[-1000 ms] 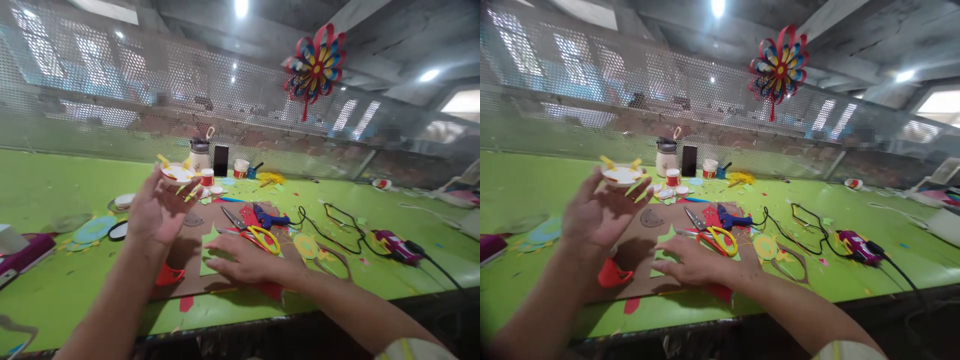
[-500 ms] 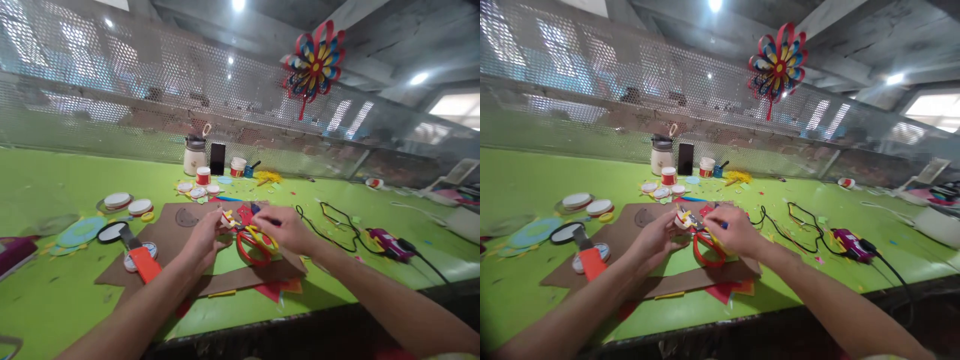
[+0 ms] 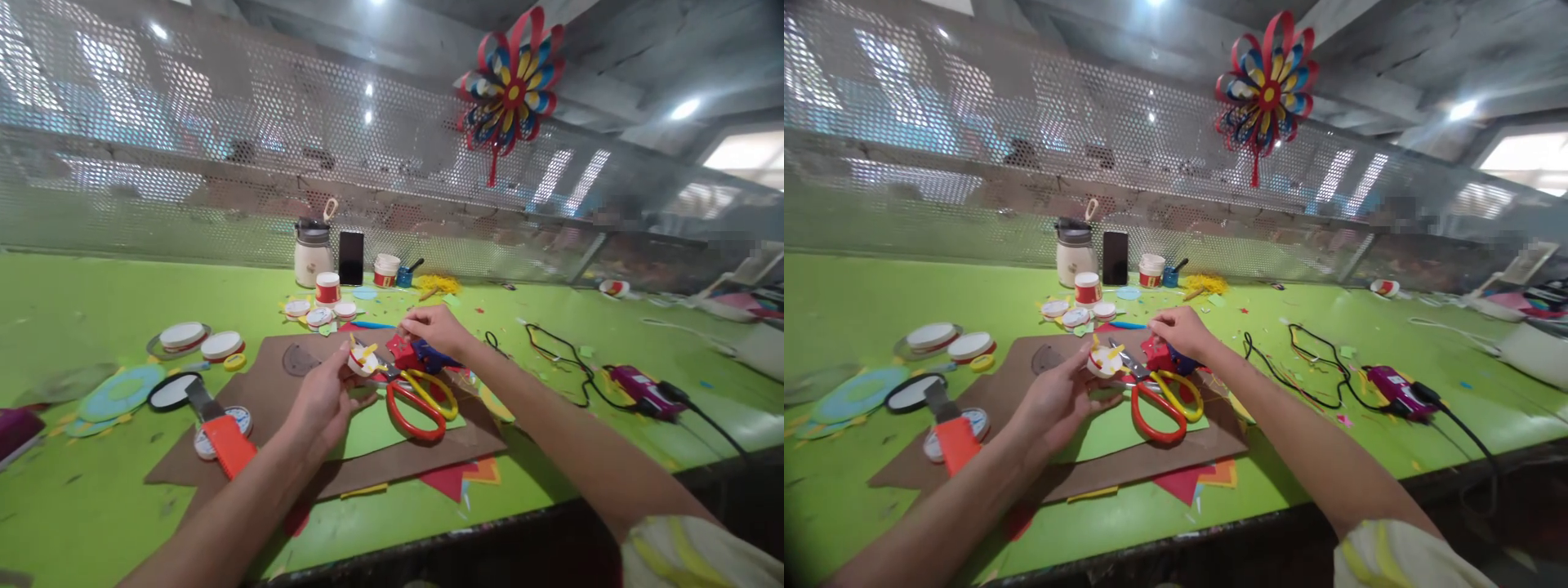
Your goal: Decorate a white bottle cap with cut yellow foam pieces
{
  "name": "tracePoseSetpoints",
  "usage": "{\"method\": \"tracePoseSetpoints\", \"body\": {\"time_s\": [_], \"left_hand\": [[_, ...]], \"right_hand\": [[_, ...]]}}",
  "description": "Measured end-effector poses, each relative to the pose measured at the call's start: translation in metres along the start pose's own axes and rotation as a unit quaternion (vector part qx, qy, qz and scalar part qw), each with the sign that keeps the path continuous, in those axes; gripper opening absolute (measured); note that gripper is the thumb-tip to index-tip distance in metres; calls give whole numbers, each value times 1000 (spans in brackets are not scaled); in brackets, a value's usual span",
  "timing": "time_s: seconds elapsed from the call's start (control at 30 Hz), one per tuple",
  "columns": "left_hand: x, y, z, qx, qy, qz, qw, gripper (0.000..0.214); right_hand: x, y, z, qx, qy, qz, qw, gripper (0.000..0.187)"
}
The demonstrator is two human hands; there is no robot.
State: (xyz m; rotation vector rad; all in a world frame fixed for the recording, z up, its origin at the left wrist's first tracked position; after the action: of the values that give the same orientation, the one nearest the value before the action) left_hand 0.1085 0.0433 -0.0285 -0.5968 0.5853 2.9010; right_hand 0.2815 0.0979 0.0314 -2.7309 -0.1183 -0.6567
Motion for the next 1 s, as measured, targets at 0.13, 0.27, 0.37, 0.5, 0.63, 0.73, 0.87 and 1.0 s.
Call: {"method": "tracePoseSetpoints", "body": {"time_s": [0.13,0.27,0.37,0.5,0.63,0.73,0.87,1.0], "left_hand": [[2,-3,3,1,3,4,1000,19],[5,-9,11,-16,19,10,1000,25],[6,-9,20,-44,46,18,998,21],[8,-5,35,-74,67,20,995,18],[13,0,58,-118,101,17,988,24],[19,5,75,-168,138,29,976,21],[17,9,83,-188,150,7,971,21],[19,14,93,-211,168,-9,963,22]], "right_hand": [[-6,22,-13,0,29,-19,999,20],[-21,48,-34,30,40,-61,997,16],[-39,66,-50,80,63,-112,989,17],[-61,87,-63,109,103,-163,975,14],[-72,107,-85,175,120,-184,960,15],[-80,122,-96,201,119,-208,950,13],[-95,137,-91,191,171,-246,935,14],[-105,145,-85,196,191,-263,925,14]]}}
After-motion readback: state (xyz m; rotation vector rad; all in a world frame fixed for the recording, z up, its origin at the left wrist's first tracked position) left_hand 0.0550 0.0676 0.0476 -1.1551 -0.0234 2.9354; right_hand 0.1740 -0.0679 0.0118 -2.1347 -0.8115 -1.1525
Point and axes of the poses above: each hand's wrist, its own y-axis away from the middle knuckle, its own x-axis out of the back of the hand, z = x × y, the point moved 9 cm from there along -y, towards the middle knuckle, and after that the axes turned 6 degrees about -y, right-handed, at the moved point
